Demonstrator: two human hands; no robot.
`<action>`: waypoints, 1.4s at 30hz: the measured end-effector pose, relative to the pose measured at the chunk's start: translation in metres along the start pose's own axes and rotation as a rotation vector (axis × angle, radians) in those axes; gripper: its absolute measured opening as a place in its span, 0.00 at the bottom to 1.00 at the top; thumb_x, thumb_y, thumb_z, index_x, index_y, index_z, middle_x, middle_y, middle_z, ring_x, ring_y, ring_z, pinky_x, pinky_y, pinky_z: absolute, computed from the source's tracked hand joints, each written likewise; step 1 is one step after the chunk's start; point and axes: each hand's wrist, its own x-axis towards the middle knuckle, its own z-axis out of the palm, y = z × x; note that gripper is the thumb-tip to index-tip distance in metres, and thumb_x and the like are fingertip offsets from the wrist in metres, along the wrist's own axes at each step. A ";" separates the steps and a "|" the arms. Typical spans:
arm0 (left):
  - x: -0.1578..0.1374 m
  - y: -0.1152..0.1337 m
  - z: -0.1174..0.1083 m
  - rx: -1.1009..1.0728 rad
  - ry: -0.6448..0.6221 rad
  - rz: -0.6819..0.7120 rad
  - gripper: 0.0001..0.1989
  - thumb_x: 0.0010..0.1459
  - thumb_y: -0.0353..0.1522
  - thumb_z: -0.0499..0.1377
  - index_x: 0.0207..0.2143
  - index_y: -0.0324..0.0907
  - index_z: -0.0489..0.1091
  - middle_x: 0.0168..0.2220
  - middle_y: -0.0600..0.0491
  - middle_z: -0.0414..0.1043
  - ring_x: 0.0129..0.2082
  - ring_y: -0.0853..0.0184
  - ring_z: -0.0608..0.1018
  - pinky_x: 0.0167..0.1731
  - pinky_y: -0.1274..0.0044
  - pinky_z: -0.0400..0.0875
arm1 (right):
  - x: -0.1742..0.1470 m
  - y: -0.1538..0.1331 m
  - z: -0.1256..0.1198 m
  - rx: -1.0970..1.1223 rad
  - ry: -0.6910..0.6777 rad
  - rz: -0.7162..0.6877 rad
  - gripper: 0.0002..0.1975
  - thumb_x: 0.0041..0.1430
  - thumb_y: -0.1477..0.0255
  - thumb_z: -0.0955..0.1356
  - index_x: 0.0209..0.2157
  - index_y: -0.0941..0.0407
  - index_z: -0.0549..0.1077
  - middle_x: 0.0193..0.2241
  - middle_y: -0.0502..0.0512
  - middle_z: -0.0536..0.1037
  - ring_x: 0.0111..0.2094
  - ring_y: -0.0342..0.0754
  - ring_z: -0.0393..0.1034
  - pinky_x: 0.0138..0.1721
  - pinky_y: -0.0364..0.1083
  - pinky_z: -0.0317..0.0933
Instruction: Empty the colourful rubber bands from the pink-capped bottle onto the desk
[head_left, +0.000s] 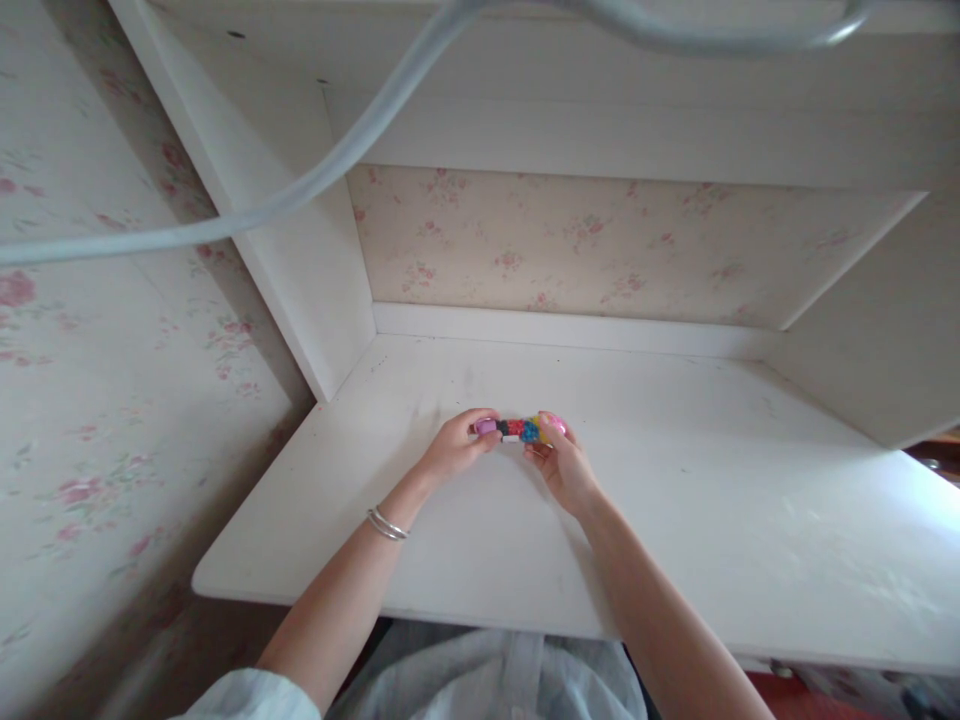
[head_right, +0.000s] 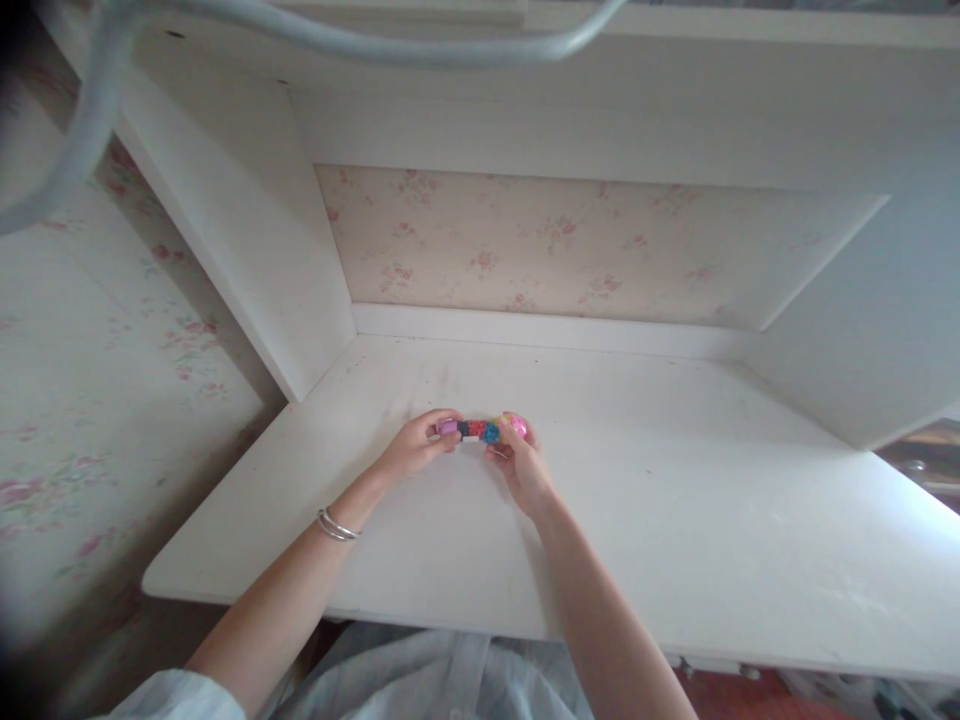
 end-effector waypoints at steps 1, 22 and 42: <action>0.001 -0.002 0.001 -0.030 0.002 -0.028 0.23 0.53 0.42 0.62 0.49 0.40 0.67 0.47 0.45 0.72 0.40 0.64 0.77 0.36 0.75 0.75 | 0.000 0.000 0.000 0.015 -0.017 0.023 0.18 0.49 0.62 0.74 0.39 0.53 0.69 0.31 0.49 0.76 0.24 0.39 0.69 0.26 0.40 0.69; 0.000 -0.004 0.010 0.024 -0.020 -0.026 0.26 0.49 0.41 0.66 0.49 0.43 0.66 0.46 0.47 0.72 0.37 0.67 0.76 0.25 0.82 0.72 | 0.001 -0.006 -0.003 0.114 -0.008 -0.051 0.12 0.50 0.65 0.72 0.36 0.52 0.69 0.32 0.47 0.76 0.25 0.39 0.68 0.28 0.41 0.69; 0.005 -0.017 0.010 0.083 -0.020 -0.146 0.32 0.55 0.49 0.57 0.57 0.41 0.62 0.33 0.50 0.76 0.24 0.71 0.74 0.22 0.81 0.65 | 0.004 -0.004 -0.004 0.159 0.005 -0.060 0.12 0.49 0.67 0.74 0.36 0.53 0.72 0.30 0.48 0.77 0.23 0.40 0.68 0.25 0.40 0.68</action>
